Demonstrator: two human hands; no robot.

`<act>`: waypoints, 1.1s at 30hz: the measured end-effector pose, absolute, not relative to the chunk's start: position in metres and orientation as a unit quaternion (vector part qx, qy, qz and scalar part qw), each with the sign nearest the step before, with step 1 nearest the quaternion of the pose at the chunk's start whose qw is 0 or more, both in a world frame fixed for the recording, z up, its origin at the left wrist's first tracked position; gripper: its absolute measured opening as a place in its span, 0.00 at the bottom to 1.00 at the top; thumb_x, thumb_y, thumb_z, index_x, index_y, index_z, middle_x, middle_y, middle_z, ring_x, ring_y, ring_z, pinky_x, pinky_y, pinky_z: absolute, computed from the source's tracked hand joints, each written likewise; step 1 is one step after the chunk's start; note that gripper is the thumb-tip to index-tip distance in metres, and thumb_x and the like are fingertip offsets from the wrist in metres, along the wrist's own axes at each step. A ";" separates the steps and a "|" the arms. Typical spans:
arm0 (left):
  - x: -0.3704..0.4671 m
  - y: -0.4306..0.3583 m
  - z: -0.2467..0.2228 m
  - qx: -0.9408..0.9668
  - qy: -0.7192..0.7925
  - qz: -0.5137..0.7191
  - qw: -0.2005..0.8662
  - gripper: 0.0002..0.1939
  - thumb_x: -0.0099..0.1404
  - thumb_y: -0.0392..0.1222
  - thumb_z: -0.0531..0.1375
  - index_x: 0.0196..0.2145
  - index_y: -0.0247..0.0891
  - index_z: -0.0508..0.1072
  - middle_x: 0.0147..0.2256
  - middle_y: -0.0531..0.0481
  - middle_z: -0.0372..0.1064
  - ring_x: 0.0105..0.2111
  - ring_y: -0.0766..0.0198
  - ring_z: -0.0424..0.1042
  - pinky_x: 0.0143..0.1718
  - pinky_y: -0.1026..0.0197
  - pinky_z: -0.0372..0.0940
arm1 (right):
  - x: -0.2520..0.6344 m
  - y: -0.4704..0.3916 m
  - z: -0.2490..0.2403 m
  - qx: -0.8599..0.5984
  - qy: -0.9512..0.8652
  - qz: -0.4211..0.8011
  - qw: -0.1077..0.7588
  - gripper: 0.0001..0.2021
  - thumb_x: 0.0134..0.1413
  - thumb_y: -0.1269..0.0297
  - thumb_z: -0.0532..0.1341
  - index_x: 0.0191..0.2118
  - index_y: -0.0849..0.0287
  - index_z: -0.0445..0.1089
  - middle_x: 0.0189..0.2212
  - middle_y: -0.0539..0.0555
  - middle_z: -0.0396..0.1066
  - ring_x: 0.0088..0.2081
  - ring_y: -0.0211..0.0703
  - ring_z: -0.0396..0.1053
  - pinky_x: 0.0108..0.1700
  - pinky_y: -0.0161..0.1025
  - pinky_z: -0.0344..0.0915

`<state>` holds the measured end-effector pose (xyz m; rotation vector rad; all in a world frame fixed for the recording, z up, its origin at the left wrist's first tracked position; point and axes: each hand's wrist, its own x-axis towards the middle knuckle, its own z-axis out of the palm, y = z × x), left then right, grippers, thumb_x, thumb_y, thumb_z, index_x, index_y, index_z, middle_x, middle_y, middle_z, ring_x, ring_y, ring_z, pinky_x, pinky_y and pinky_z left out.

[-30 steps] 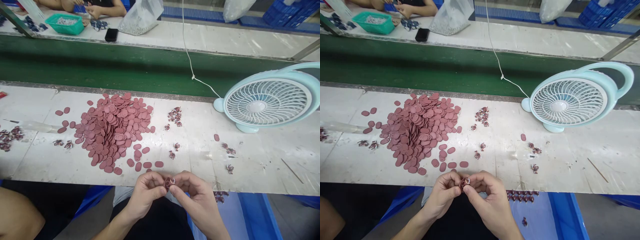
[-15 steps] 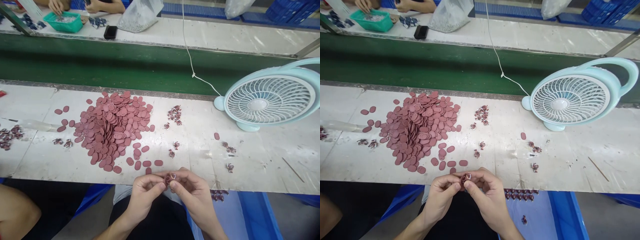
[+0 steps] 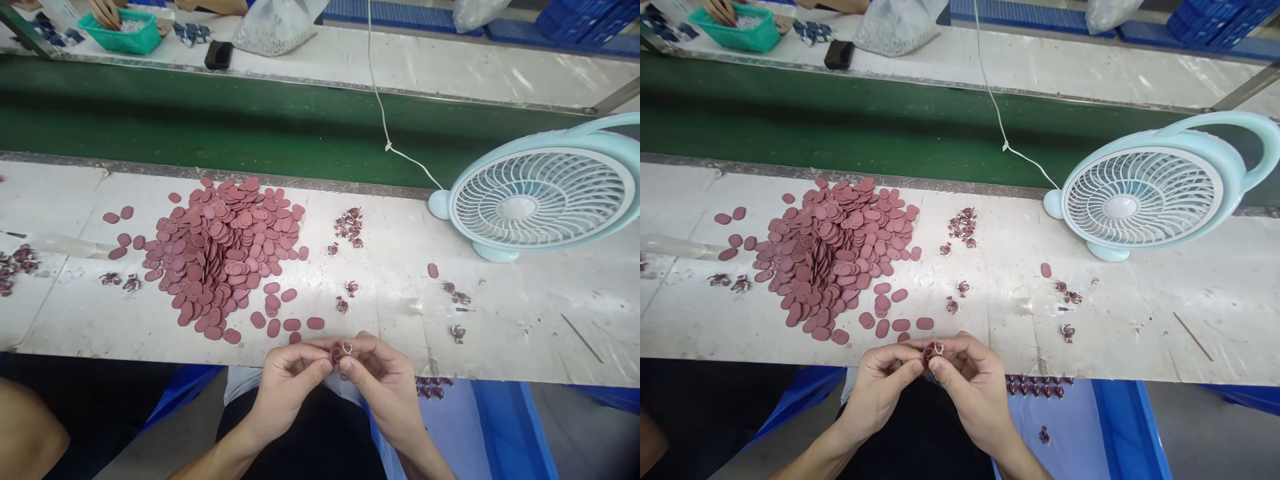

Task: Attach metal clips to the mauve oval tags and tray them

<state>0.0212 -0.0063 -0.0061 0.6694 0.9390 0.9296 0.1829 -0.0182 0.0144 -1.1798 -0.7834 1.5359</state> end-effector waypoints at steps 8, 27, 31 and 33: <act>0.023 -0.008 -0.009 0.303 0.441 0.428 0.728 0.03 0.64 0.39 0.67 0.33 0.41 0.84 0.47 0.43 0.81 0.48 0.48 0.78 0.53 0.46 0.71 | 0.182 -0.020 0.006 -0.492 -0.306 0.637 0.509 0.04 0.59 0.64 0.69 0.40 0.52 0.79 0.33 0.49 0.75 0.32 0.36 0.71 0.38 0.35 0.72; -0.041 0.080 -0.033 0.845 0.502 0.154 0.099 0.12 0.69 0.42 0.59 0.46 0.43 0.81 0.46 0.45 0.80 0.48 0.47 0.72 0.50 0.49 0.66 | 0.361 -0.130 -0.034 -0.692 -0.055 0.314 0.647 0.15 0.37 0.60 0.78 0.35 0.54 0.80 0.38 0.52 0.75 0.32 0.36 0.73 0.27 0.30 0.71; -0.042 0.084 -0.038 0.867 0.474 0.139 0.070 0.13 0.68 0.41 0.59 0.46 0.41 0.80 0.46 0.44 0.80 0.47 0.46 0.74 0.53 0.47 0.65 | 0.409 -0.178 -0.071 -0.768 -0.064 0.183 0.610 0.18 0.41 0.54 0.75 0.38 0.56 0.77 0.37 0.53 0.76 0.32 0.39 0.74 0.28 0.34 0.71; -0.042 0.088 -0.034 0.864 0.474 0.159 0.059 0.12 0.68 0.42 0.59 0.45 0.40 0.80 0.46 0.45 0.80 0.46 0.48 0.75 0.53 0.47 0.67 | 0.424 -0.198 -0.099 -0.803 -0.064 0.158 0.571 0.18 0.44 0.52 0.74 0.38 0.58 0.76 0.35 0.53 0.77 0.31 0.40 0.75 0.31 0.37 0.73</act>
